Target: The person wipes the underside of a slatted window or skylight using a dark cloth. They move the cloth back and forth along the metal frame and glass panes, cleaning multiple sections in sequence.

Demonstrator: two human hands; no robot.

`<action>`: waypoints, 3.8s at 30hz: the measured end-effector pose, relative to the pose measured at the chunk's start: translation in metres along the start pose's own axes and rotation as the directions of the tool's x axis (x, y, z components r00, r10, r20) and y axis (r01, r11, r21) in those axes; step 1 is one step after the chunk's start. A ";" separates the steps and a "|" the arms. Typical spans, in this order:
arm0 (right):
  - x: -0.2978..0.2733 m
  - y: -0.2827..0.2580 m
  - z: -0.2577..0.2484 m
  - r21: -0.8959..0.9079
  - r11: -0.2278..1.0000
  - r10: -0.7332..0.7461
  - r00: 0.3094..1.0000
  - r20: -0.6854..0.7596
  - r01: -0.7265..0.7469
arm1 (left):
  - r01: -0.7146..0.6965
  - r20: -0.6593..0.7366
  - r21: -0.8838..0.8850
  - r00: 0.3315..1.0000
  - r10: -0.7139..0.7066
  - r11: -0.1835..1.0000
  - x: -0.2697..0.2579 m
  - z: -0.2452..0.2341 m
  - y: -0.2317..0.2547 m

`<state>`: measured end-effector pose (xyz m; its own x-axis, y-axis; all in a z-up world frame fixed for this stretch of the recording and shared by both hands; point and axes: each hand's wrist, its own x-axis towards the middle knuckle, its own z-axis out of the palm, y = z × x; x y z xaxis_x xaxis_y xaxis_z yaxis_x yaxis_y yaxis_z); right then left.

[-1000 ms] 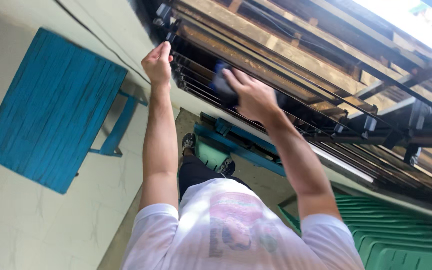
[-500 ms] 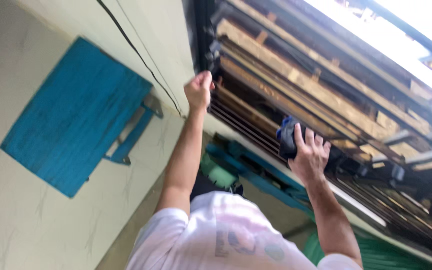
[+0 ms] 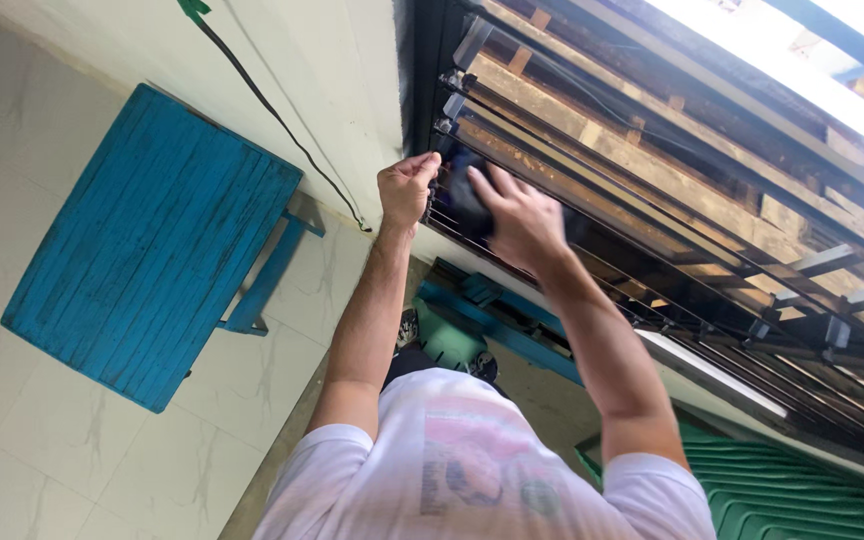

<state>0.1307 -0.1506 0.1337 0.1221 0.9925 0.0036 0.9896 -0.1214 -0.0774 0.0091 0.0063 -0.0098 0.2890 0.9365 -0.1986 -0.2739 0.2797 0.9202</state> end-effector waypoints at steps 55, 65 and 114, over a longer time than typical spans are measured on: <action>-0.105 0.042 0.033 0.160 0.870 0.481 0.727 -0.490 -0.467 | -0.129 0.197 0.097 0.974 0.108 0.987 0.017 -0.025 -0.003; -0.128 0.066 0.017 0.023 0.710 0.704 0.709 -0.037 -0.704 | -0.056 0.184 0.085 0.982 0.040 0.995 0.019 -0.022 -0.006; -0.061 0.068 0.016 -0.083 0.990 -0.128 0.981 -0.146 0.117 | -0.369 0.003 0.473 0.909 0.418 0.800 0.012 0.000 -0.020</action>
<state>0.1889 -0.2193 0.1123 0.0043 0.9873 0.1586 1.0000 -0.0055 0.0069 0.0183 0.0120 -0.0306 0.1509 0.9671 0.2047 0.1080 -0.2220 0.9691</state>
